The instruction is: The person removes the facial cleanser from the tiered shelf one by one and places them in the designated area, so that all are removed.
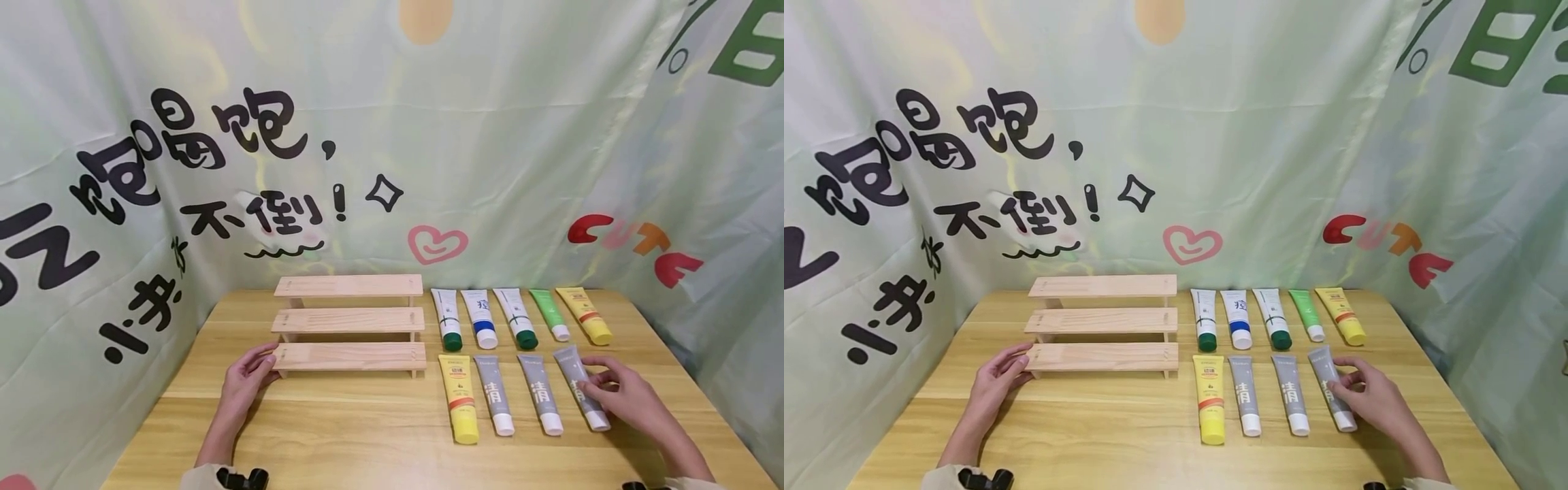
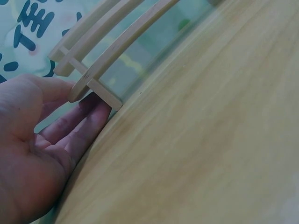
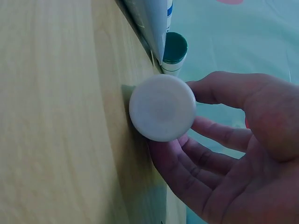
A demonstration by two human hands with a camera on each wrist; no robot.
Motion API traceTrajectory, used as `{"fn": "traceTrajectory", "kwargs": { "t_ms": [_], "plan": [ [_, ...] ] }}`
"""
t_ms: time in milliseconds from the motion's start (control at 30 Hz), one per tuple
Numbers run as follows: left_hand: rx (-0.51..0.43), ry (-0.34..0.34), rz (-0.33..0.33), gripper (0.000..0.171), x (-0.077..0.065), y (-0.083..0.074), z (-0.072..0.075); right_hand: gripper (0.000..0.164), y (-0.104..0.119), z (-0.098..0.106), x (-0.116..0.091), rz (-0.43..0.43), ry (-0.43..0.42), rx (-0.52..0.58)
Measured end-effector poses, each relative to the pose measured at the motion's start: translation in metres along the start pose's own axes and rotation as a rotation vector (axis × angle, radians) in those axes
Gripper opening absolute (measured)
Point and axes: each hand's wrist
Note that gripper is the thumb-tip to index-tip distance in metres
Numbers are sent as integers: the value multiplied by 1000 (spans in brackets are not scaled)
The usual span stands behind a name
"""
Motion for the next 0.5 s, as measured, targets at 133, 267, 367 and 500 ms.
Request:
{"fn": "traceTrajectory", "kwargs": {
  "t_ms": [133, 267, 367, 500],
  "plan": [
    [5, 3, 1, 44, -1, -1, 0, 66, -2, 1, -1, 4, 11, 8],
    [0, 9, -4, 44, -1, 0, 0, 62, -7, 4, -3, 12, 23, 25],
    [4, 8, -1, 45, -1, 0, 0, 53, -11, 7, -6, 2, 37, 44],
    [5, 6, -4, 46, -1, 1, 1, 50, -13, 9, -7, -26, 54, 56]
  ]
}}
Point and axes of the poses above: each hand's wrist, its own x-axis towards the middle knuckle, its own z-axis out of the back of the hand, y = z × x, and after that the axes turned 1 degree about -x, right-handed
